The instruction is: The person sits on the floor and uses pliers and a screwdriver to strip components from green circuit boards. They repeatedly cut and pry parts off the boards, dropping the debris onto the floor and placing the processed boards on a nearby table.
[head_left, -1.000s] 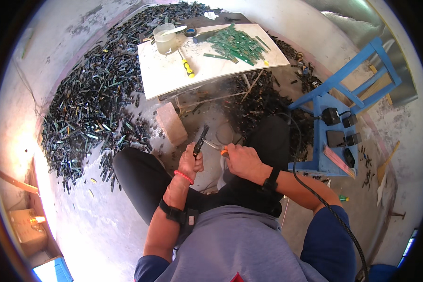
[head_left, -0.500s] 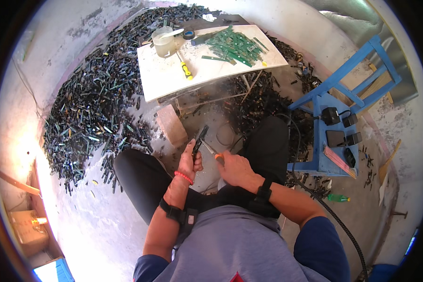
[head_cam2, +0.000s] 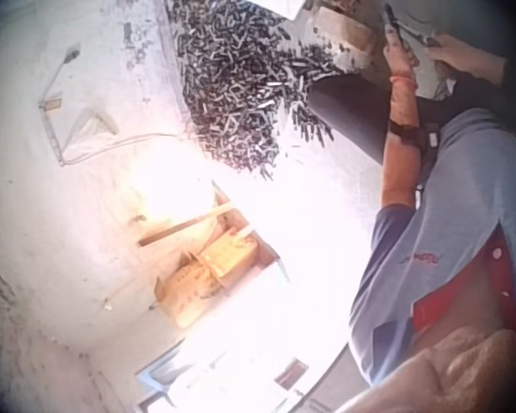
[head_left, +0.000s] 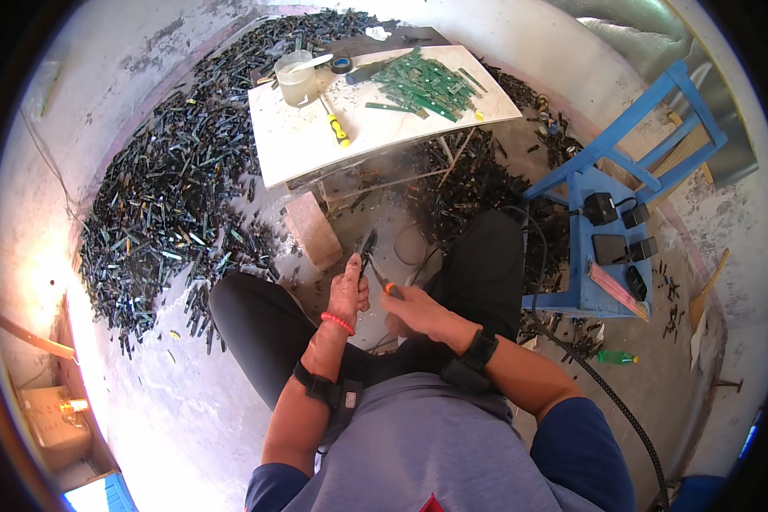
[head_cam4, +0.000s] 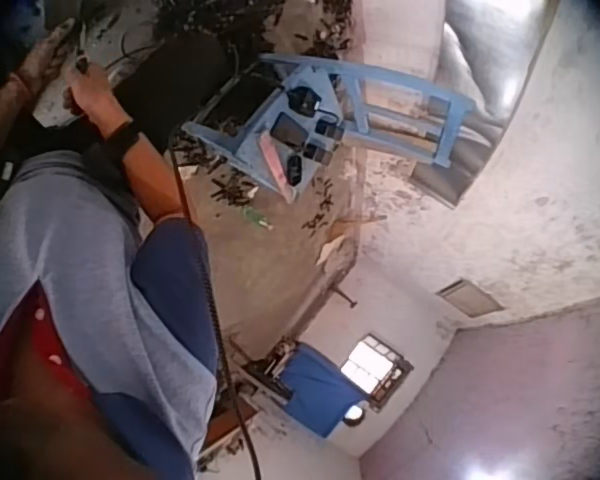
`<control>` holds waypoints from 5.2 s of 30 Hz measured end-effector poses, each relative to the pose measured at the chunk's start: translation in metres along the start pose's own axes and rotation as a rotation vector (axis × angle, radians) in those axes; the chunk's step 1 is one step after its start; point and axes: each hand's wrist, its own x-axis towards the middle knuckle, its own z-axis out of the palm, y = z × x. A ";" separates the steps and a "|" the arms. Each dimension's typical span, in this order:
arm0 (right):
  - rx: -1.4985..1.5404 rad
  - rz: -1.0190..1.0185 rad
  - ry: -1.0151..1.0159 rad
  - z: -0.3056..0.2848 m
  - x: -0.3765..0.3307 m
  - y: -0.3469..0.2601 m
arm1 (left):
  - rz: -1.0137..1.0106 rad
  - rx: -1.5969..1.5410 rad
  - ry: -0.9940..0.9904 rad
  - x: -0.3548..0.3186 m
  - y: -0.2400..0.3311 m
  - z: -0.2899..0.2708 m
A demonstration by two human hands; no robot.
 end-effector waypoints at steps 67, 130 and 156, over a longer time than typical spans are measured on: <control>0.708 0.261 -0.655 0.003 -0.059 0.009 | 0.481 0.352 0.066 0.015 -0.002 -0.018; -0.238 -0.790 0.491 -0.015 0.011 -0.045 | -0.107 -0.130 -0.251 -0.010 -0.006 0.001; -0.393 -0.566 0.509 -0.010 -0.041 -0.044 | -0.049 -0.248 -0.381 -0.010 -0.004 -0.003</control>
